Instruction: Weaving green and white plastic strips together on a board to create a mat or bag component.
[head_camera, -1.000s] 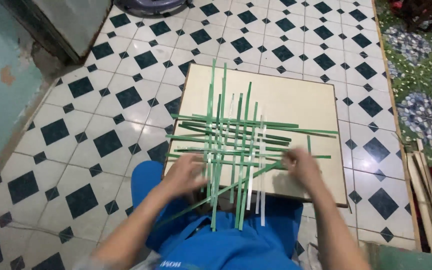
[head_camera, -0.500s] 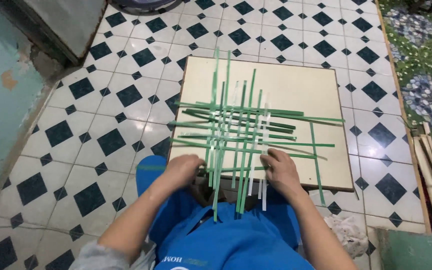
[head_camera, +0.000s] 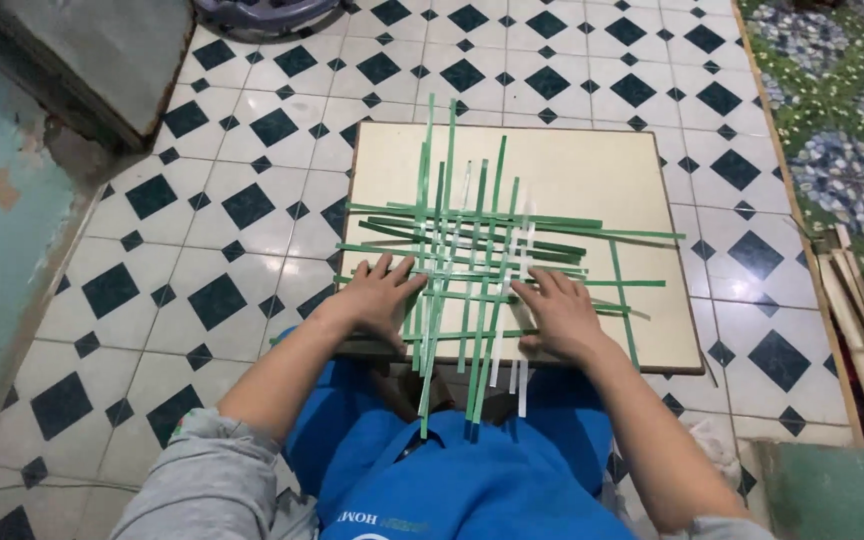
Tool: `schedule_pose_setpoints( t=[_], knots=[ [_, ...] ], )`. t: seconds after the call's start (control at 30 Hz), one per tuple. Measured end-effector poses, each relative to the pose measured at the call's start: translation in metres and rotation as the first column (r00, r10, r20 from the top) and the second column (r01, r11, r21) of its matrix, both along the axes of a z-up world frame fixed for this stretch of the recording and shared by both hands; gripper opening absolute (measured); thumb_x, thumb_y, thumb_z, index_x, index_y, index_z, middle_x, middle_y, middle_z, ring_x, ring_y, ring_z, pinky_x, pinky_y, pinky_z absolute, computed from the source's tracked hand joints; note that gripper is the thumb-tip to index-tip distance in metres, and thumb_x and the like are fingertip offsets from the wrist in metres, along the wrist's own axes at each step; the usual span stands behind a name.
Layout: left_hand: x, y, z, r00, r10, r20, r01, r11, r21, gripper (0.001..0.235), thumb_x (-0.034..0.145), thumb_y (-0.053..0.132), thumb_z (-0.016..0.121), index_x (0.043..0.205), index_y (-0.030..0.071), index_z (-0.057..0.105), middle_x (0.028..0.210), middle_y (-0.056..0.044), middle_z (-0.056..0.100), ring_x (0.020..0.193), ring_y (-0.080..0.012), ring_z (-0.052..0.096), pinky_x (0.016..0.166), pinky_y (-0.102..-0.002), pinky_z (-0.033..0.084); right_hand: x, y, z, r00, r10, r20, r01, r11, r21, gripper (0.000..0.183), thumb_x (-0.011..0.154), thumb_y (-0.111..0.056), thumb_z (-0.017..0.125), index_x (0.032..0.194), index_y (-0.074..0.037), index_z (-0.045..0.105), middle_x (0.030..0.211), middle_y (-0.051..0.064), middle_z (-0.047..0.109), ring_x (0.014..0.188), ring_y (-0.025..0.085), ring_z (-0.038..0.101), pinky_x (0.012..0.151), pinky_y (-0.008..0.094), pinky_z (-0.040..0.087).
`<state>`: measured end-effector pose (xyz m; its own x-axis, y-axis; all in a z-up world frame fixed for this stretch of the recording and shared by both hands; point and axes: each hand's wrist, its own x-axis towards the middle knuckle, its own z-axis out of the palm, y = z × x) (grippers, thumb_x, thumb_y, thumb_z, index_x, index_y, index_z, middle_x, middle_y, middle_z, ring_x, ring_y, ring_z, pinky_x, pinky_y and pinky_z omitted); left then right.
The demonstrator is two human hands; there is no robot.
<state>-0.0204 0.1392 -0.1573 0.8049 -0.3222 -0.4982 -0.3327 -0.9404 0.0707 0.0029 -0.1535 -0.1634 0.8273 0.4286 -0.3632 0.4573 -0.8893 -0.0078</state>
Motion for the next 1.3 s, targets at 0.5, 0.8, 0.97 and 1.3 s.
schedule_pose_setpoints(
  t=[0.5, 0.8, 0.97, 1.3],
  knots=[
    [0.033, 0.01, -0.011, 0.991, 0.078, 0.111, -0.066, 0.991, -0.113, 0.084, 0.067, 0.056, 0.081, 0.137, 0.018, 0.054, 0.131, -0.003, 0.052, 0.127, -0.0274, 0.045, 0.102, -0.039, 0.044, 0.041, 0.004, 0.004, 0.968, -0.053, -0.244, 0.063, 0.997, 0.034, 0.077, 0.088, -0.033, 0.068, 0.154, -0.02, 0.029, 0.164, 0.002, 0.017, 0.152, 0.025, 0.013, 0.119, 0.048, 0.025],
    [0.036, 0.017, -0.037, 0.959, 0.255, 0.126, -0.18, 0.888, -0.423, 0.058, 0.065, 0.035, 0.087, 0.115, 0.013, 0.07, 0.107, -0.005, 0.059, 0.108, -0.0277, 0.055, 0.096, -0.038, 0.05, 0.045, 0.0, -0.001, 0.979, 0.018, -0.204, 0.001, 0.996, 0.091, 0.062, 0.095, -0.029, 0.057, 0.152, -0.017, 0.034, 0.16, 0.006, 0.026, 0.149, 0.029, 0.019, 0.12, 0.044, 0.026],
    [0.023, 0.013, -0.026, 0.946, 0.311, 0.092, -0.249, 0.878, -0.408, 0.065, 0.064, 0.044, 0.087, 0.12, 0.019, 0.068, 0.109, -0.002, 0.058, 0.112, -0.0244, 0.053, 0.101, -0.04, 0.045, 0.035, -0.003, -0.002, 0.981, 0.009, -0.196, 0.021, 0.989, 0.149, 0.06, 0.097, -0.028, 0.053, 0.152, -0.014, 0.034, 0.161, 0.008, 0.026, 0.149, 0.03, 0.019, 0.119, 0.047, 0.025],
    [0.021, -0.026, -0.013, 0.959, 0.207, 0.194, -0.138, 0.937, -0.32, 0.079, 0.069, 0.065, 0.074, 0.133, 0.021, 0.059, 0.134, -0.009, 0.049, 0.136, -0.0332, 0.036, 0.111, -0.055, 0.027, 0.03, -0.029, -0.018, 0.98, -0.194, 0.051, 0.17, 0.938, 0.302, 0.053, 0.091, -0.028, 0.065, 0.142, -0.021, 0.052, 0.153, 0.004, 0.042, 0.146, 0.023, 0.031, 0.118, 0.047, 0.025]
  ],
)
